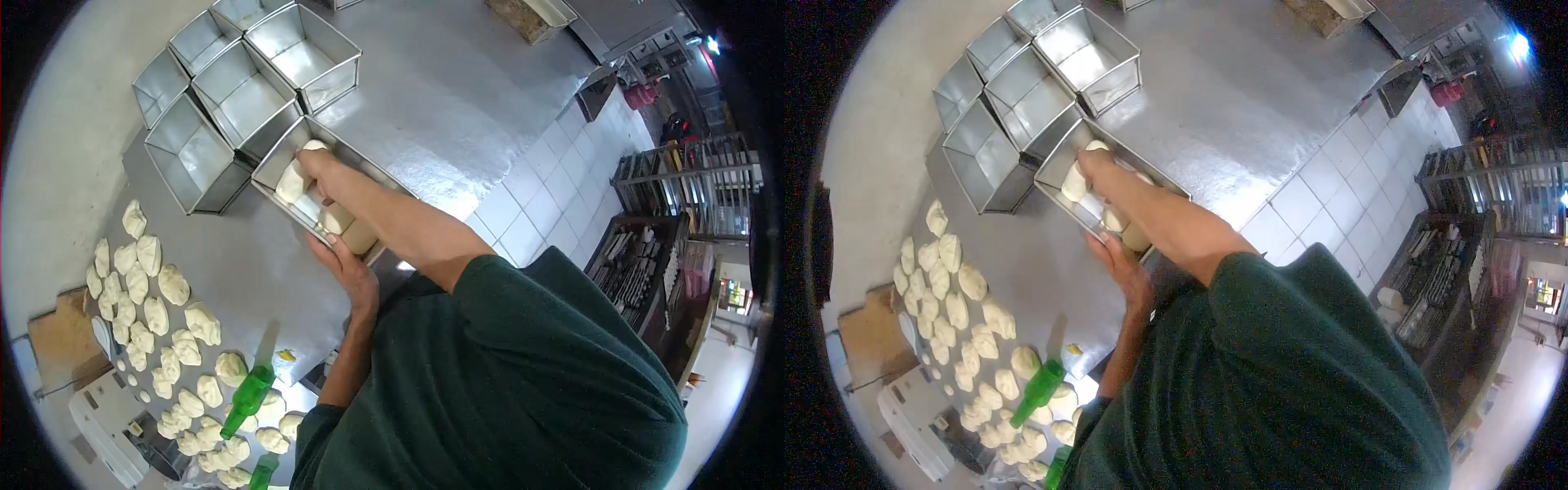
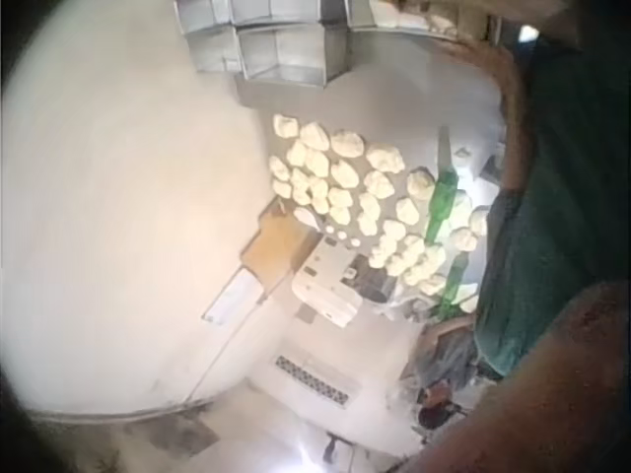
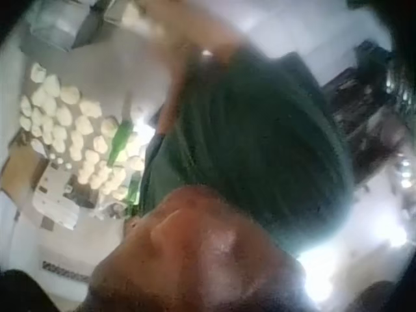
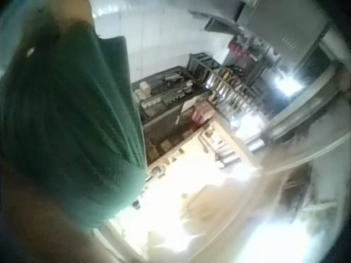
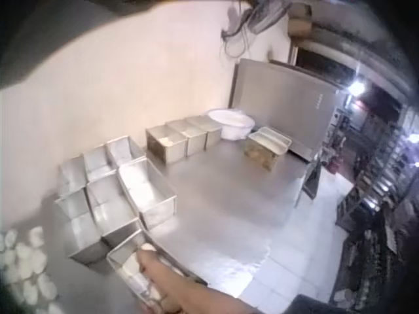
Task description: The person flattens dough portions using a glass bottle, rolls them into cylinders by hand, and places the shaped dough rolls into baking pans.
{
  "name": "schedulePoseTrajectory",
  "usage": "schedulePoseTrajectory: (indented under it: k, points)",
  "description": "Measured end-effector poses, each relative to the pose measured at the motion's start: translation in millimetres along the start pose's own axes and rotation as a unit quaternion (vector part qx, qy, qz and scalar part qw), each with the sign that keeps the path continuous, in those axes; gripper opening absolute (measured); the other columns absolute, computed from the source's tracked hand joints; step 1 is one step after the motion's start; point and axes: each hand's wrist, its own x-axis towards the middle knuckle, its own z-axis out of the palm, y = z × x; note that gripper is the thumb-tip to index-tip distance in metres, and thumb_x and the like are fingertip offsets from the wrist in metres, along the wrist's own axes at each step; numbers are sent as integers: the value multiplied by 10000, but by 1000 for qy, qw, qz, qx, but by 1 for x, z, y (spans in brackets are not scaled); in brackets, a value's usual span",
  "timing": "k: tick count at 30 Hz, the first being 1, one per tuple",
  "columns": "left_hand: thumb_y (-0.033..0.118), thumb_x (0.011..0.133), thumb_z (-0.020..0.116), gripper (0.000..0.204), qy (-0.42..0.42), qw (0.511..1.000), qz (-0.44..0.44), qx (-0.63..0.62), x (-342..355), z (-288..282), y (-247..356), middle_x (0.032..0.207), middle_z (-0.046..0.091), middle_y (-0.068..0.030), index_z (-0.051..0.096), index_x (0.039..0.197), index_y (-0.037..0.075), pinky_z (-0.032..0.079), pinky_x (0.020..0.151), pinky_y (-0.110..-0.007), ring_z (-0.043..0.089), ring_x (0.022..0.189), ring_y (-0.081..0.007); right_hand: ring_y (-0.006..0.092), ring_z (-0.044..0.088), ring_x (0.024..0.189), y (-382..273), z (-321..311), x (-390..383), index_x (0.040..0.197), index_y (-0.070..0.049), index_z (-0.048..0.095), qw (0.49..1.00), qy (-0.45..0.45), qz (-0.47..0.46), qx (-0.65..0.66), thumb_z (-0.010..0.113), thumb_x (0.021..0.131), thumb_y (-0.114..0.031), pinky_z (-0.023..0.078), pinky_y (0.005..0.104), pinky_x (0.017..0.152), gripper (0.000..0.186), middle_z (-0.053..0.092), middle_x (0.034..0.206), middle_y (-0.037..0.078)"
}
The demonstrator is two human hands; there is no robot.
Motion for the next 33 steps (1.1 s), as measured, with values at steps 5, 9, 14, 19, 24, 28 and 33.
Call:
schedulePoseTrajectory:
  k: [5,9,14,19,24,28,33]
  points:
    - [346,1135,340,632,29,1000,10,-2,3,7,-8,1617,284,-256,192,1617,-34,236,1215,-439,342,1446,-358,364,679,933,26,11,62,1294,49,652,987,120,-61,90,618,909,-233,564,529,793,479,716,1147,210]
    - [347,1134,347,631,26,999,22,-13,3,10,-11,1620,279,-260,203,1614,-38,239,1214,-438,346,1443,-359,362,682,935,27,16,82,1290,67,648,978,146,-34,142,597,886,-132,569,487,807,454,724,1123,212]
    - [343,1132,356,626,55,998,27,-15,4,10,-12,1616,285,-262,221,1606,-42,245,1213,-431,351,1441,-361,381,687,917,30,-1,51,1258,77,653,951,-15,-6,310,587,885,-87,572,493,805,412,724,1075,219]
    - [337,1129,371,616,56,998,16,-11,3,18,-2,1602,308,-256,245,1597,-42,252,1211,-426,359,1433,-364,400,676,969,19,-17,47,1217,58,652,957,-103,-127,238,581,902,-77,560,510,856,350,697,1078,225]
    - [331,1125,386,605,102,994,22,11,7,20,-4,1570,352,-246,270,1587,-42,264,1204,-425,383,1410,-361,374,679,922,20,-47,0,1148,-7,693,730,-44,-600,-326,601,880,-79,561,483,855,292,687,1064,221]
    - [322,1123,398,597,109,994,17,7,1,21,-3,1549,379,-240,284,1579,-47,276,1198,-422,402,1393,-357,369,677,936,50,-63,-6,1107,-36,709,544,20,-668,-508,615,879,-104,547,480,871,256,684,1089,205]
    - [296,1120,417,583,155,987,50,17,-1,26,-12,1528,403,-231,300,1567,-60,300,1187,-413,422,1375,-346,348,665,992,41,-65,-23,1044,-85,724,526,-4,-620,-583,625,886,-141,541,470,859,195,681,1150,137]
